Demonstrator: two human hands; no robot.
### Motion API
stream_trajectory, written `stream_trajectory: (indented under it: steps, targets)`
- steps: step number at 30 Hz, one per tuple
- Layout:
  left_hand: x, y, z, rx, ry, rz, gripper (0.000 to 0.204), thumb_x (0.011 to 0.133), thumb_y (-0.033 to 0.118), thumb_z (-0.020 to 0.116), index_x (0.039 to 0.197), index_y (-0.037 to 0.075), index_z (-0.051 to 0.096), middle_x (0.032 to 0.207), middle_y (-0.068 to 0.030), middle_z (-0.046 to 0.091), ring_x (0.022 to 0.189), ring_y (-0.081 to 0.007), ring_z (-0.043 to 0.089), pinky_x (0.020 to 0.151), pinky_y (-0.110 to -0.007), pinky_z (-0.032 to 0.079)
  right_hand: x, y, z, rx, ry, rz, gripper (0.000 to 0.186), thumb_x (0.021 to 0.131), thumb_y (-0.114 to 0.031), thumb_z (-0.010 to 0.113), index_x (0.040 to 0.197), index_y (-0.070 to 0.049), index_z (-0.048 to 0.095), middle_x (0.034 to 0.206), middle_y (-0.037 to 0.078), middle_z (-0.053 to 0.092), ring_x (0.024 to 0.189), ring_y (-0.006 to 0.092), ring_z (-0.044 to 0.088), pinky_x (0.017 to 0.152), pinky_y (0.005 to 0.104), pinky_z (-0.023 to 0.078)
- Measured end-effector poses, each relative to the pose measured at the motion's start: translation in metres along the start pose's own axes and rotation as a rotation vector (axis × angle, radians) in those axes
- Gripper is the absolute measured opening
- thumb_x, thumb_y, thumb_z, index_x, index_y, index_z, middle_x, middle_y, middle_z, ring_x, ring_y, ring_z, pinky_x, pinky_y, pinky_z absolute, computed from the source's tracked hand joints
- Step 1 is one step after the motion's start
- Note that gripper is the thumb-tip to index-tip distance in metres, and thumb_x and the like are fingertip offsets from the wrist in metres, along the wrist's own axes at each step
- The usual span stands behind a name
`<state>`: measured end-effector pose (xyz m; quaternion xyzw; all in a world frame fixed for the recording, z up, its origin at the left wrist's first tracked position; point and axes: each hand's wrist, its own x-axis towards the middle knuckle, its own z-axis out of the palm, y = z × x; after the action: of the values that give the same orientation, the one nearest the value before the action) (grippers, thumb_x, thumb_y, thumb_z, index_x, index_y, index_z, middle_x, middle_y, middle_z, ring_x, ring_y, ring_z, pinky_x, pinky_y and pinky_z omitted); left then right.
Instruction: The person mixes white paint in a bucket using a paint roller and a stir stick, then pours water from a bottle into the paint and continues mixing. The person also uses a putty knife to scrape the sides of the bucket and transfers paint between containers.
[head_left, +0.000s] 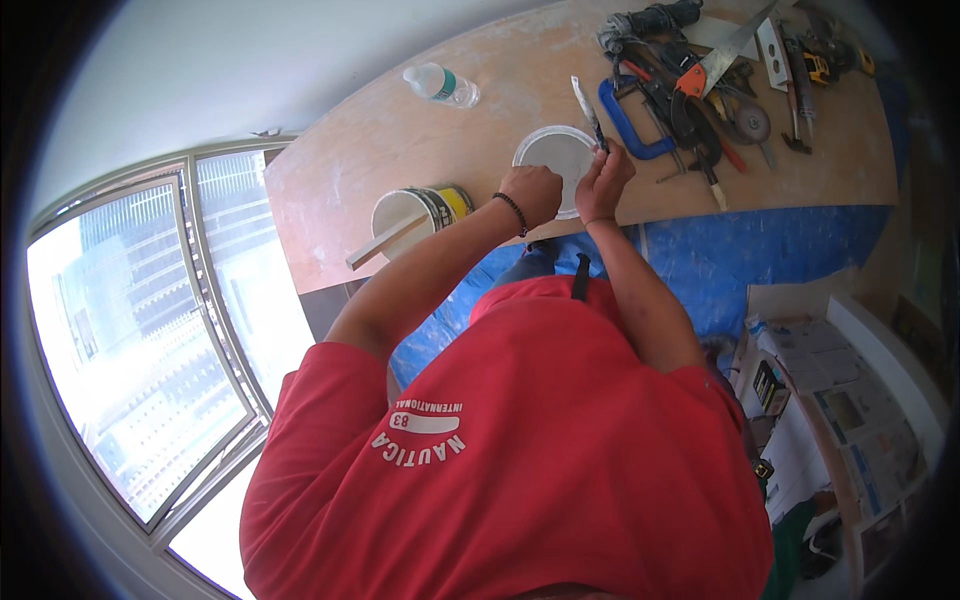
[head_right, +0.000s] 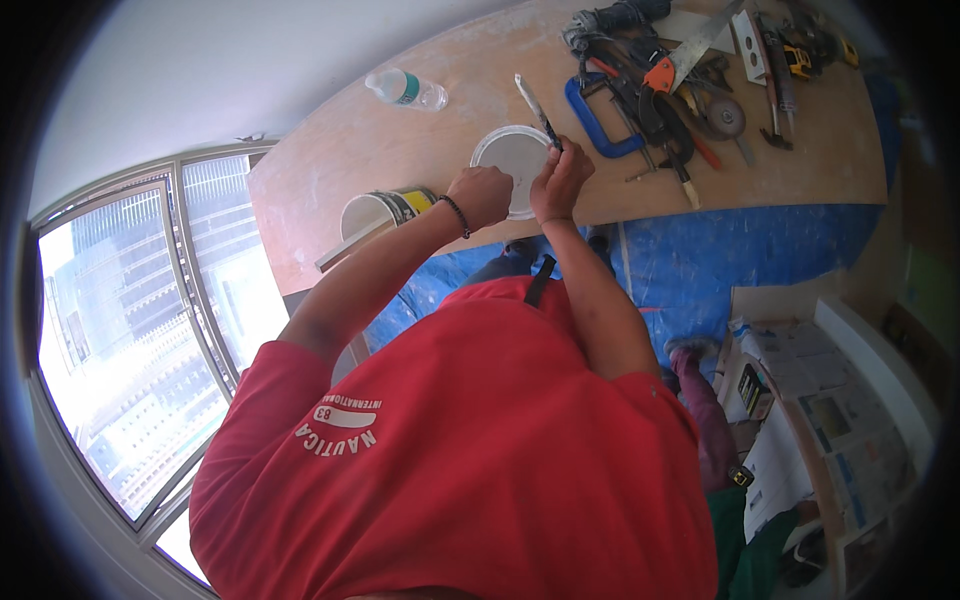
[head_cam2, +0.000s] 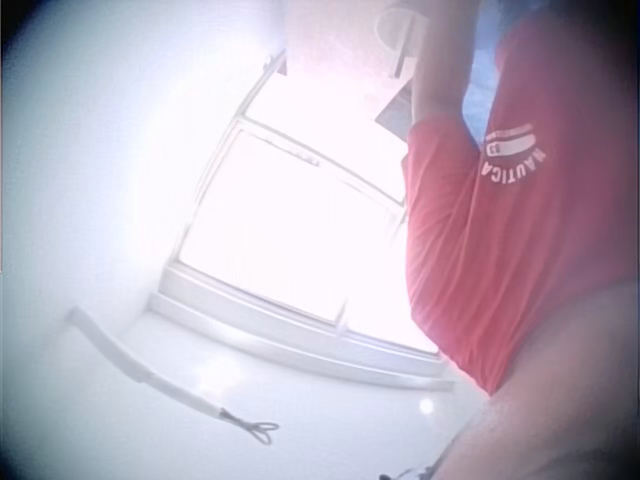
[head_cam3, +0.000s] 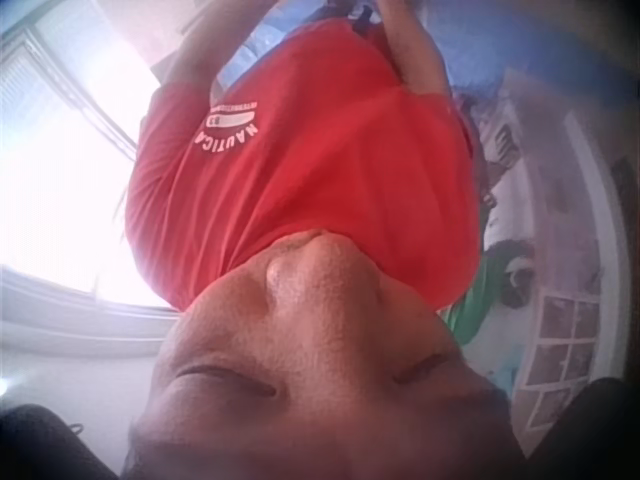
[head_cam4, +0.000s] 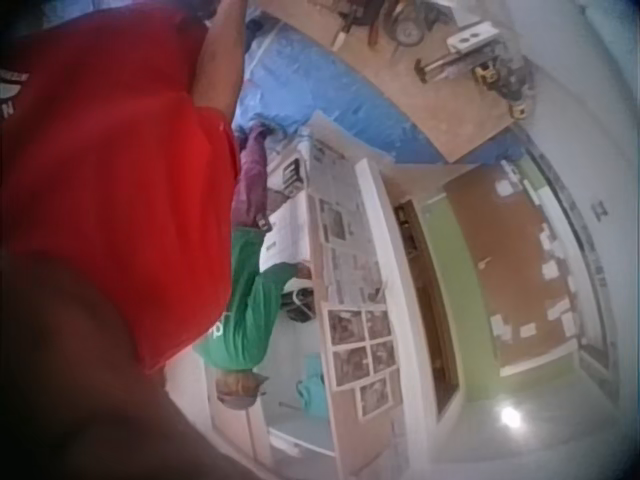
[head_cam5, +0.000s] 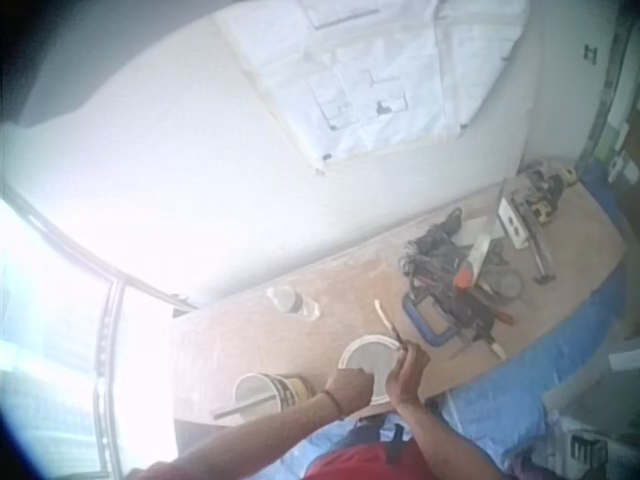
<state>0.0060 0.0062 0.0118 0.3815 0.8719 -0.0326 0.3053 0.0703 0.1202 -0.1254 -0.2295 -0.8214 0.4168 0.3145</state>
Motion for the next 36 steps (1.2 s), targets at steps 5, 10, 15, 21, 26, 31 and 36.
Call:
stream_trajectory:
  steps: [5, 10, 15, 21, 26, 31, 36]
  targets:
    - [0.007, -0.007, -0.012, 0.059, 0.068, 0.011, 0.013, 0.081, 0.013, 0.068, 0.083, 0.005, 0.078, 0.086, -0.0208, 0.076, 0.084, -0.0383, 0.077, 0.076, -0.047, 0.061, -0.001, 0.002, 0.000, 0.007, -0.014, 0.007, 0.022, 0.109, -0.012, 0.047, 0.127, -0.006, 0.055, 0.112, 0.012, 0.064, 0.109, 0.0353, 0.057, 0.101, 0.0497, 0.036]
    - [0.007, -0.010, -0.005, 0.107, 0.115, 0.087, 0.012, 0.081, 0.012, 0.068, 0.082, 0.005, 0.078, 0.082, -0.0192, 0.075, 0.081, -0.0369, 0.076, 0.072, -0.046, 0.060, -0.001, 0.002, 0.000, -0.023, -0.016, 0.006, 0.022, 0.108, -0.013, 0.047, 0.127, -0.006, 0.056, 0.113, 0.013, 0.064, 0.110, 0.0367, 0.056, 0.100, 0.0500, 0.036]
    - [-0.009, -0.022, -0.004, 0.114, 0.085, 0.087, 0.013, 0.084, 0.012, 0.066, 0.081, 0.005, 0.077, 0.082, -0.0192, 0.075, 0.081, -0.0365, 0.076, 0.073, -0.046, 0.059, 0.000, 0.000, 0.000, -0.011, -0.004, 0.014, 0.021, 0.108, -0.013, 0.048, 0.126, -0.005, 0.057, 0.114, 0.014, 0.064, 0.109, 0.0368, 0.056, 0.100, 0.0507, 0.035]
    - [0.006, -0.020, -0.003, 0.133, 0.162, 0.059, 0.014, 0.086, 0.013, 0.065, 0.086, 0.006, 0.077, 0.086, -0.0184, 0.076, 0.083, -0.0360, 0.076, 0.074, -0.047, 0.059, -0.001, 0.000, -0.001, 0.003, -0.026, 0.026, 0.021, 0.108, -0.013, 0.048, 0.126, -0.005, 0.057, 0.113, 0.013, 0.064, 0.110, 0.0359, 0.057, 0.101, 0.0504, 0.035]
    - [0.002, -0.024, -0.004, 0.104, 0.069, 0.047, 0.016, 0.088, 0.014, 0.064, 0.087, 0.006, 0.077, 0.085, -0.0180, 0.075, 0.082, -0.0355, 0.076, 0.073, -0.047, 0.059, 0.001, -0.003, -0.001, -0.002, -0.004, 0.014, 0.020, 0.108, -0.013, 0.048, 0.125, -0.006, 0.057, 0.113, 0.012, 0.065, 0.112, 0.0351, 0.057, 0.103, 0.0498, 0.034]
    - [0.003, -0.022, -0.006, 0.125, 0.155, 0.068, 0.016, 0.088, 0.013, 0.064, 0.084, 0.006, 0.077, 0.085, -0.0185, 0.075, 0.082, -0.0356, 0.076, 0.073, -0.047, 0.059, 0.001, -0.004, -0.003, -0.004, -0.032, 0.034, 0.021, 0.108, -0.014, 0.048, 0.125, -0.006, 0.058, 0.113, 0.012, 0.065, 0.111, 0.0342, 0.058, 0.104, 0.0495, 0.034]
    - [0.002, -0.017, 0.000, 0.106, 0.110, 0.020, 0.014, 0.086, 0.012, 0.065, 0.082, 0.006, 0.077, 0.087, -0.0181, 0.075, 0.082, -0.0353, 0.076, 0.074, -0.047, 0.059, 0.002, -0.004, -0.004, -0.020, -0.022, 0.014, 0.021, 0.108, -0.014, 0.048, 0.125, -0.006, 0.058, 0.113, 0.013, 0.064, 0.110, 0.0337, 0.058, 0.104, 0.0494, 0.034]
